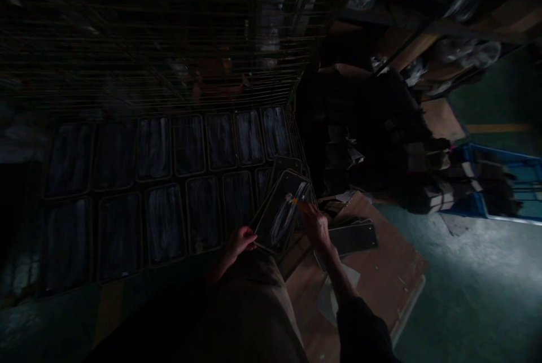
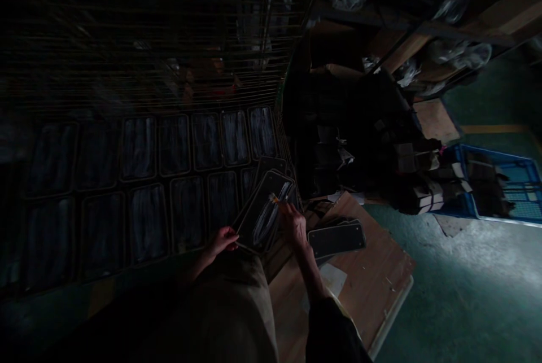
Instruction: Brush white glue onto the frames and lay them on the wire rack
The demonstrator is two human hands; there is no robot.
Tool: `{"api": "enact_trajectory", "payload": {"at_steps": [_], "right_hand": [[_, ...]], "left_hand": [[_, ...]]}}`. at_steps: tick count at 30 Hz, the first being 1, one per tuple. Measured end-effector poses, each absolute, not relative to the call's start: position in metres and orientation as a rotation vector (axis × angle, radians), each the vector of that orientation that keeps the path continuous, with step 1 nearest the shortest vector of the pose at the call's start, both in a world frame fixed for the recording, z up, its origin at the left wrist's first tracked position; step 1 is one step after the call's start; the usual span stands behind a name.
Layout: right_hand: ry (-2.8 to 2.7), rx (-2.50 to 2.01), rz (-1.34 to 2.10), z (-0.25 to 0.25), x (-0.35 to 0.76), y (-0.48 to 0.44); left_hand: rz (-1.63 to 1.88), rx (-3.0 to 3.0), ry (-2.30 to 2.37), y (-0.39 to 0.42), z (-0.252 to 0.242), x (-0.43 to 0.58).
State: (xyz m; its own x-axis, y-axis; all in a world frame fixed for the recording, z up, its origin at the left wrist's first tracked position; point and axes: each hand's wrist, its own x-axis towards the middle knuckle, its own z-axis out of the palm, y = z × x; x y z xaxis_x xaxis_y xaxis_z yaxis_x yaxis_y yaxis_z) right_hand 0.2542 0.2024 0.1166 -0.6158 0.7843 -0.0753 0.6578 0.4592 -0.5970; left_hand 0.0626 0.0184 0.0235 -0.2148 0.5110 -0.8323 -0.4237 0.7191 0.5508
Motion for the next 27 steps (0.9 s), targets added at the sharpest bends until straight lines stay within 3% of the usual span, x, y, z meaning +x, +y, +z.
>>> {"api": "enact_trajectory", "payload": {"at_steps": [5,9,16,20,27], "right_hand": [[-2.55,-1.293,0.542,0.118,0.241,0.234],[-2.664,-1.271,0.472,0.114,0.235,0.221],[-2.84,-1.063,0.832,0.117,0.256,0.123],[-2.69,-1.062,1.069,0.132,0.255,0.124],[-2.66,-1.217,0.568,0.135,0.209,0.217]], "left_hand": [[0.88,0.072,1.563,0.015,0.021,0.062],[0.888,0.095,1.561,0.013,0.019,0.061],[0.904,0.11,1.548,0.01,0.011,0.059],[0.907,0.101,1.513,0.01,0.013,0.057],[0.897,0.055,1.529,0.013,0.021,0.057]]}}
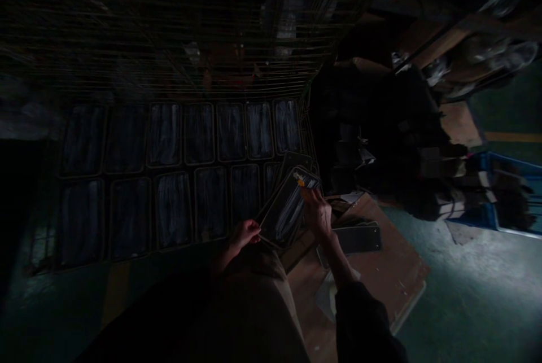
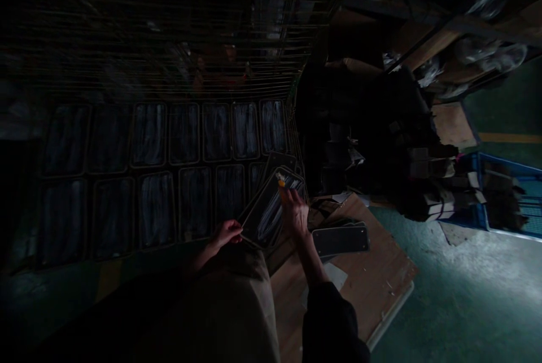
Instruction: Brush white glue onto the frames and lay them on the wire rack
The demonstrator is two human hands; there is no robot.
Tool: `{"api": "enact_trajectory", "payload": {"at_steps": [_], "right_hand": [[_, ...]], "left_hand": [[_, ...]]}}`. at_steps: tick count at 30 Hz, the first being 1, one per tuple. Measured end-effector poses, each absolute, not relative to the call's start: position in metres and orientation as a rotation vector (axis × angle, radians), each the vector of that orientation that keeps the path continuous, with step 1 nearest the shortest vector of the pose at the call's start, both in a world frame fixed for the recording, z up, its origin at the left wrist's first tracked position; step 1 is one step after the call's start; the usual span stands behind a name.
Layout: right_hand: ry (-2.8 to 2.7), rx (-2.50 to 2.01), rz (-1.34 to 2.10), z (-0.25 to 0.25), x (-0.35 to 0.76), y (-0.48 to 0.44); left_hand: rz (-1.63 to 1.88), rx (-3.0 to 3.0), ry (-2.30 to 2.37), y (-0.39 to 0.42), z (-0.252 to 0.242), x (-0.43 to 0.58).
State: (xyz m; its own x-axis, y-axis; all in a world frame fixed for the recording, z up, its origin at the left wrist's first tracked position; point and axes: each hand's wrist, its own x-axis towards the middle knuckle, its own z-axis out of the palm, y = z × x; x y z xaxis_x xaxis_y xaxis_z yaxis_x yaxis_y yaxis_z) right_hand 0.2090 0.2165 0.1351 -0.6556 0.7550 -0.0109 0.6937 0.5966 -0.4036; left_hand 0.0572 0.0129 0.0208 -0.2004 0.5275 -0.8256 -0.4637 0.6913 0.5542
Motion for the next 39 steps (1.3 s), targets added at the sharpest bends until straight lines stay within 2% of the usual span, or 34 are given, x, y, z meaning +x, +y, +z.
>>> {"api": "enact_trajectory", "payload": {"at_steps": [3,7,15,21,27,32,39], "right_hand": [[-2.754,-1.215,0.43,0.121,0.201,0.219],[-2.891,-1.061,0.488,0.11,0.21,0.179],[-2.753,-1.024,1.13,0.119,0.24,0.081],[-2.503,-1.173,1.449,0.119,0.272,0.068],[-2.287,-1.432,1.239,0.118,0.298,0.084],[-2.374,-1.297,1.368,0.111,0.3,0.082],[-2.293,-1.372,1.089,0.112,0.29,0.131]], "left_hand": [[0.903,0.047,1.533,0.013,0.022,0.057],[0.92,0.031,1.526,0.011,0.017,0.057],[0.926,0.072,1.549,0.005,0.006,0.058],[0.902,0.12,1.609,0.009,0.014,0.057],[0.878,0.165,1.625,0.011,0.021,0.058],[0.888,0.182,1.635,0.011,0.019,0.059],[0.905,0.265,1.656,0.012,0.019,0.061]]}}
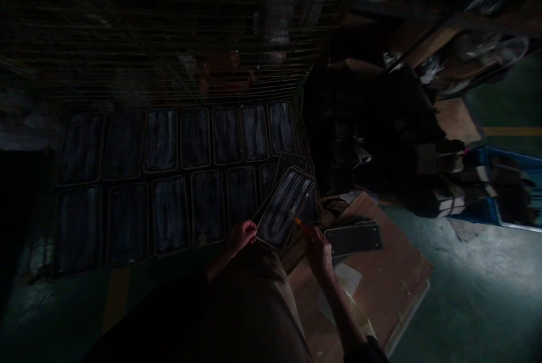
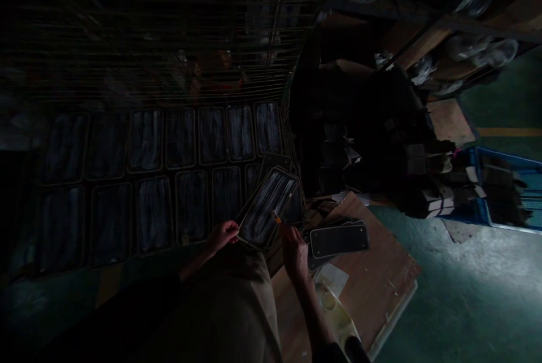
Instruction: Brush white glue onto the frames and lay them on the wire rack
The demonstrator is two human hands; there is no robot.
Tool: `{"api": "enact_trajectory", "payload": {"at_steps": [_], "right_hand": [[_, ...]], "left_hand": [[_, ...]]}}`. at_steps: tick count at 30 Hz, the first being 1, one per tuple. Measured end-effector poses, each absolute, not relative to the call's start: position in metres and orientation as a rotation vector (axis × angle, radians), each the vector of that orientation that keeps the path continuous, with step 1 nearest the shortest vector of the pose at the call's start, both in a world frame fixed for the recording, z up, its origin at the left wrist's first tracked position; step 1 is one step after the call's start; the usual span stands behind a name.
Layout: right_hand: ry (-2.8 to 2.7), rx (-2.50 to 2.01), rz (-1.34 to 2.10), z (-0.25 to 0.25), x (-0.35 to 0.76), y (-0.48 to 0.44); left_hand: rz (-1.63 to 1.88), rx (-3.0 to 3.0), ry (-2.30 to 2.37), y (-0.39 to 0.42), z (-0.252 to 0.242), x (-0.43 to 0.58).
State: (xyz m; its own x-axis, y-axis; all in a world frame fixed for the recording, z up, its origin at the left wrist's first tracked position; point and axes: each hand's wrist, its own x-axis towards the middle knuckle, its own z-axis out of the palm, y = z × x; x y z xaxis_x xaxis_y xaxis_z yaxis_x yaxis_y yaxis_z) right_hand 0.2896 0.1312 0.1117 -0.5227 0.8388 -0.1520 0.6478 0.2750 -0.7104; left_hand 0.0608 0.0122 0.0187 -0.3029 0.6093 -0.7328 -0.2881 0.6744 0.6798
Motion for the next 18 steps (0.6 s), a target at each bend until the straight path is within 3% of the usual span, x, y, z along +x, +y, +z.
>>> {"api": "enact_trajectory", "payload": {"at_steps": [6,13,18], "right_hand": [[-2.365,-1.053,1.374,0.108,0.262,0.165],[-2.253,-1.179,0.907,0.103,0.248,0.243],[-2.523,-1.215,0.694,0.107,0.259,0.226]], "left_hand": [[0.944,0.26,1.614,0.014,0.019,0.062],[0.938,0.274,1.615,0.015,0.017,0.061],[0.9,0.208,1.61,0.018,0.03,0.062]]}}
